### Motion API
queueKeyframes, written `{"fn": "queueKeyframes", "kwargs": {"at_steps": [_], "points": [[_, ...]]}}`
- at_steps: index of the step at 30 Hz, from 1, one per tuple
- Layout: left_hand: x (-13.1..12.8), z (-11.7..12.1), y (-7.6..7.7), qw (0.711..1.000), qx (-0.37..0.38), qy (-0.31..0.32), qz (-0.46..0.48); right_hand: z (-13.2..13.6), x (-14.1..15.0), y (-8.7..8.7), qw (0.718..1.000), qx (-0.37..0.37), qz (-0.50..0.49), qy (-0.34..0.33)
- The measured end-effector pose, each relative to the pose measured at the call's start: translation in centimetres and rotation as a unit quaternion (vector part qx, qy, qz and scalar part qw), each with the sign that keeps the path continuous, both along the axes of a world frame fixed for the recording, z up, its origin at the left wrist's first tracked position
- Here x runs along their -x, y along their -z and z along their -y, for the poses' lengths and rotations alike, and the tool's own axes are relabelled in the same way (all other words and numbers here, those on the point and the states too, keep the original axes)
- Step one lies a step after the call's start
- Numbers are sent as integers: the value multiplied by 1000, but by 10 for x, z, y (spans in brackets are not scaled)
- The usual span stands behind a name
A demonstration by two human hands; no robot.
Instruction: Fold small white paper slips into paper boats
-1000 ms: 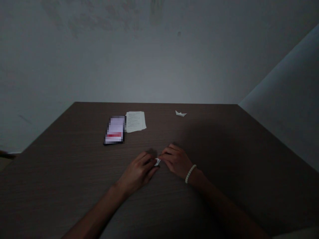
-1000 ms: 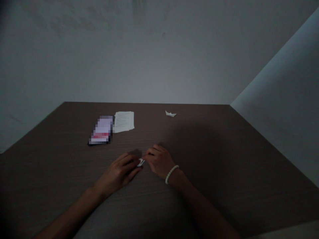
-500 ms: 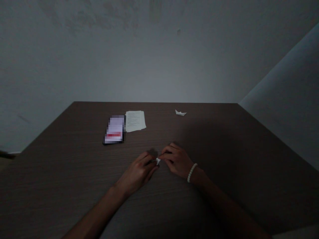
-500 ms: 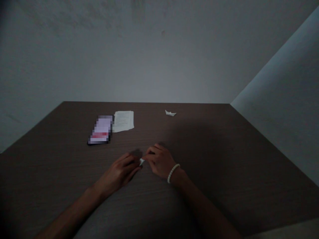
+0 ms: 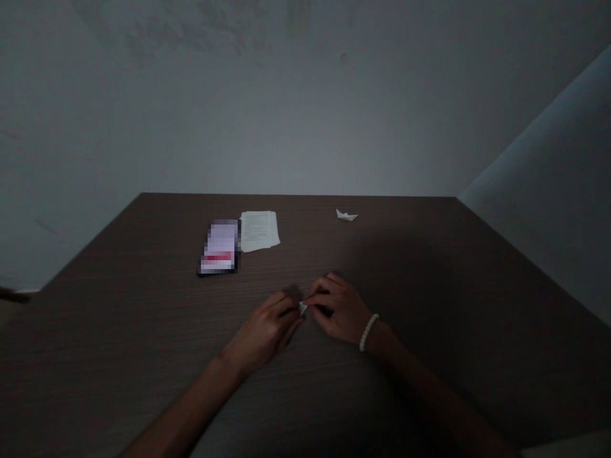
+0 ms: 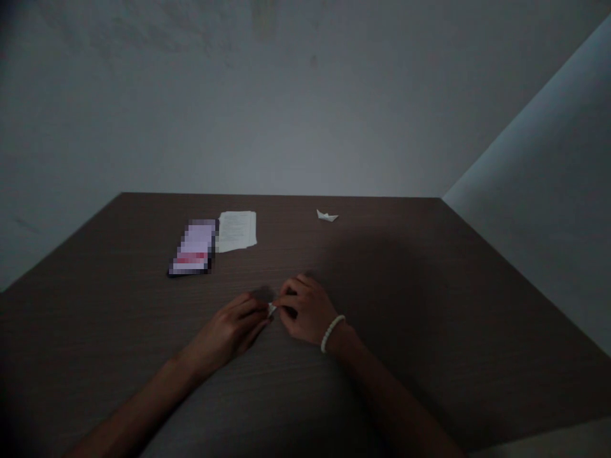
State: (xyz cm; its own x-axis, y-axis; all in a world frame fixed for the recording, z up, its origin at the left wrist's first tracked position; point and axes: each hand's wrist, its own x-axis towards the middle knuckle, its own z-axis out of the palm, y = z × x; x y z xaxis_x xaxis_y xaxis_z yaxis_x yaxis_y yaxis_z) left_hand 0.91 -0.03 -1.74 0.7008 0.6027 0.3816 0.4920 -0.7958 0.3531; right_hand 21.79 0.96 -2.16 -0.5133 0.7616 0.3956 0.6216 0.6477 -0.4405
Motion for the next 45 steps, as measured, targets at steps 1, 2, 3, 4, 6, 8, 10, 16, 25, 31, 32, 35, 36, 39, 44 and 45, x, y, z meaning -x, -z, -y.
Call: {"fn": "queueKeyframes", "kwargs": {"at_steps": [1, 2, 3, 4, 6, 8, 10, 16, 25, 31, 32, 35, 36, 39, 44, 45], "points": [[0, 0, 1, 1000, 5, -1, -2, 0, 1, 0, 1000, 1, -4, 5], [1, 0, 1, 1000, 8, -2, -3, 0, 2, 0, 1000, 2, -8, 10], [1, 0, 2, 1000, 10, -3, -3, 0, 3, 1, 1000, 4, -11, 17], [1, 0, 2, 1000, 12, -4, -3, -1, 3, 2, 1000, 7, -13, 24], [1, 1, 2, 1000, 13, -5, 1, -2, 4, 3, 999, 18, -15, 38], [0, 1, 1, 1000, 15, -5, 5, -4, 5, 3, 998, 29, -16, 48], [0, 1, -1, 1000, 19, -8, 10, -5, 6, 1, 998, 35, -14, 51], [-1, 2, 2, 1000, 20, -15, 15, -7, 7, -6, 998, 44, 4, 42], [-3, 5, -1, 1000, 8, -19, -1, -7, 9, -3, 997, 48, -7, 58], [-2, 5, -4, 1000, 18, -16, 0, -5, 14, 0, 994, 50, -24, 97], [-1, 5, -3, 1000, 17, -17, 6, -5, 15, 0, 992, 53, -28, 109], [0, 5, 0, 999, 10, -17, 25, -4, 19, 0, 988, 59, -33, 138], [0, 5, 1, 999, 7, -17, 32, -4, 19, -1, 987, 59, -33, 143], [1, 5, 4, 999, -7, -21, 45, -4, 21, -1, 985, 62, -35, 155], [1, 5, 6, 998, -26, -31, 45, -3, 23, 2, 982, 66, -32, 175], [1, 5, 6, 998, -25, -31, 43, -3, 23, 2, 982, 65, -30, 176]]}}
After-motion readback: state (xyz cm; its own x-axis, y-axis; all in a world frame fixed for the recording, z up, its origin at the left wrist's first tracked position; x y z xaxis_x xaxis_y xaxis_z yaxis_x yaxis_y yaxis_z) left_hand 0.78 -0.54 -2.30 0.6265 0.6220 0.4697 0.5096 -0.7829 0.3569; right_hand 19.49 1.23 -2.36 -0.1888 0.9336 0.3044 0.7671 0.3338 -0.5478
